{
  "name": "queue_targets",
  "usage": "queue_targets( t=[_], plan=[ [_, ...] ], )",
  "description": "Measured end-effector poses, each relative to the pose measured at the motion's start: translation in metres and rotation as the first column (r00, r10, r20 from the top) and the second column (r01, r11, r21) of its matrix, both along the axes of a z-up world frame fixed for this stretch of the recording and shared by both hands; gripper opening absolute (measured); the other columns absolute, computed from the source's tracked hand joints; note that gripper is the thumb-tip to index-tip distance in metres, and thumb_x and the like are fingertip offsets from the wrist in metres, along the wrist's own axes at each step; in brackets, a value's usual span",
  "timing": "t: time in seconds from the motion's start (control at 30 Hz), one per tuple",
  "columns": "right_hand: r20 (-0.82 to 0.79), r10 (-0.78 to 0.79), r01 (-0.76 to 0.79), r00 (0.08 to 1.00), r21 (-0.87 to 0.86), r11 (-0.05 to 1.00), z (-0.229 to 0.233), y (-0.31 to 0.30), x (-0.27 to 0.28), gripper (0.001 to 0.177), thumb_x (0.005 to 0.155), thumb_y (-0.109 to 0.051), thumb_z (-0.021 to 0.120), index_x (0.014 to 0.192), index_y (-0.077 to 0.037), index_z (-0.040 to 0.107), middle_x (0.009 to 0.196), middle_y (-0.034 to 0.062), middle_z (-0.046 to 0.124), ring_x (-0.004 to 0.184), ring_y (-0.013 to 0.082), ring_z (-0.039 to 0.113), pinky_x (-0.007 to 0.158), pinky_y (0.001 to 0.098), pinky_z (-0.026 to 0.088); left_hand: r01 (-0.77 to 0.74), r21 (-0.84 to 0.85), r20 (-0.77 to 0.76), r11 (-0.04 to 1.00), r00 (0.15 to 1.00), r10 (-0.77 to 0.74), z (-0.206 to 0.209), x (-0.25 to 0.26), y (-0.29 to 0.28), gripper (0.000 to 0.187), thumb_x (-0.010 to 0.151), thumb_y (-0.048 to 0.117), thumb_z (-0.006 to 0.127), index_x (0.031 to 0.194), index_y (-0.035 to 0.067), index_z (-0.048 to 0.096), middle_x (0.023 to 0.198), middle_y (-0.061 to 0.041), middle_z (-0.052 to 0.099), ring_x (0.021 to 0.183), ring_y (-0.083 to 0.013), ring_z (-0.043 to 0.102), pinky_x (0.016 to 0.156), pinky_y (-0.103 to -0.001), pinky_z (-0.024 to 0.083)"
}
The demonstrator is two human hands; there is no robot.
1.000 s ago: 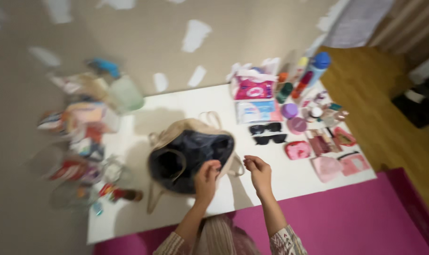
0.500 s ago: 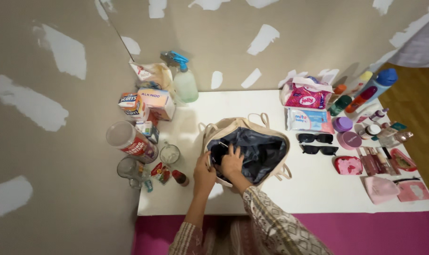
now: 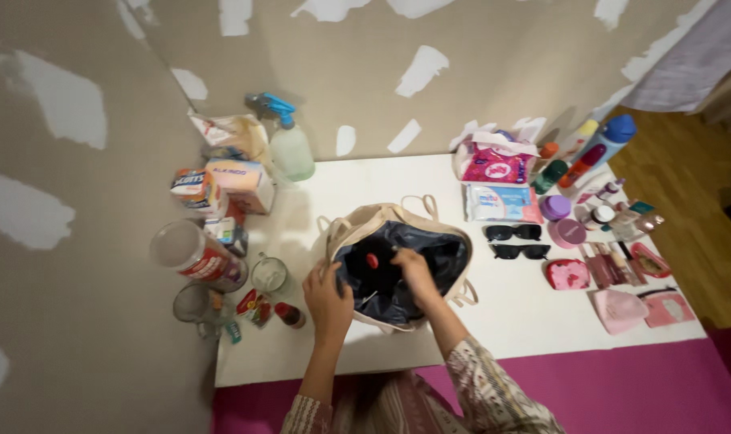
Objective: The person takes items out of a beige handbag on a white table and places them on the tabletop. They remove cosmetics, a lipstick, sunglasses, a small bottle, a pink pouch, a coin purse, a cable, and a black face mask, arranging them beside the bag.
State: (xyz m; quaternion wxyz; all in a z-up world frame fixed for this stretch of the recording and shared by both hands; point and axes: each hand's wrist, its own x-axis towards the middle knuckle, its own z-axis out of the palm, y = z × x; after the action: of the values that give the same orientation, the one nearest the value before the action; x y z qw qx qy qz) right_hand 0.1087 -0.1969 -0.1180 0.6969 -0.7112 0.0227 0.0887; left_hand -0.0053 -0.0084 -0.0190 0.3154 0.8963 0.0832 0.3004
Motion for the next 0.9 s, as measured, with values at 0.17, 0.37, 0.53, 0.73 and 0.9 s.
queue_targets(
  t=[0.17, 0.37, 0.53, 0.73, 0.9],
  plan=[
    [-0.397, 0.117, 0.090, 0.910, 0.466, 0.881, 0.056, -0.075, -0.008, 0.041, 0.084, -0.021, 0.054, 0.121, -0.005, 0.063, 0.112, 0.0095, 0.063, 0.093, 0.0215, 0.065, 0.070, 0.0367, 0.058, 0.120, -0.774, -0.096, 0.622, 0.948, -0.303, 0.003, 0.039, -0.050, 0.047, 0.093, 0.018, 0.069, 0.137, 0.008, 0.054, 0.130, -0.013, 0.066, 0.105, -0.0232, 0.066, 0.086, -0.034, 0.053],
    [-0.318, 0.007, 0.147, 0.948, 0.457, 0.877, 0.102, -0.133, -0.037, 0.041, 0.091, -0.020, 0.063, 0.129, -0.005, 0.060, 0.113, 0.0082, 0.065, 0.094, 0.0196, 0.065, 0.070, 0.0314, 0.056, 0.257, -0.870, 0.017, 0.421, 0.869, -0.495, -0.020, 0.072, -0.126, 0.040, 0.090, 0.007, 0.071, 0.129, 0.001, 0.062, 0.116, -0.011, 0.075, 0.103, -0.0153, 0.071, 0.090, -0.027, 0.055],
    [-0.282, -0.246, 0.310, 0.927, 0.212, 0.927, 0.092, -0.200, -0.057, 0.042, 0.083, -0.007, 0.074, 0.123, -0.008, 0.062, 0.101, 0.0074, 0.069, 0.091, 0.0173, 0.067, 0.074, 0.0318, 0.056, 0.177, -0.866, -0.116, 0.467, 0.839, -0.532, -0.036, 0.074, -0.188, 0.038, 0.089, 0.005, 0.074, 0.126, 0.003, 0.065, 0.108, -0.013, 0.077, 0.093, -0.0166, 0.072, 0.082, -0.028, 0.056],
    [-0.231, -0.552, 0.568, 0.801, 0.005, 0.823, 0.026, -0.307, -0.080, 0.033, 0.082, -0.004, 0.077, 0.114, -0.002, 0.065, 0.090, 0.0072, 0.070, 0.084, 0.0177, 0.070, 0.075, 0.0349, 0.059, 0.242, -0.790, -0.263, 0.563, 0.696, -0.668, -0.077, 0.071, -0.290, 0.043, 0.086, 0.007, 0.077, 0.127, 0.005, 0.065, 0.107, -0.009, 0.074, 0.089, -0.0163, 0.072, 0.077, -0.031, 0.059],
    [-0.132, -0.701, 0.685, 0.701, -0.150, 0.713, -0.038, -0.391, -0.092, 0.026, 0.082, -0.002, 0.075, 0.107, 0.002, 0.071, 0.092, 0.0059, 0.072, 0.081, 0.0185, 0.071, 0.073, 0.0331, 0.061, 0.208, -0.823, -0.334, 0.528, 0.575, -0.747, -0.136, 0.074, -0.380, 0.042, 0.085, 0.006, 0.075, 0.126, 0.006, 0.068, 0.102, -0.008, 0.076, 0.087, -0.0185, 0.074, 0.075, -0.033, 0.062]
  ],
)
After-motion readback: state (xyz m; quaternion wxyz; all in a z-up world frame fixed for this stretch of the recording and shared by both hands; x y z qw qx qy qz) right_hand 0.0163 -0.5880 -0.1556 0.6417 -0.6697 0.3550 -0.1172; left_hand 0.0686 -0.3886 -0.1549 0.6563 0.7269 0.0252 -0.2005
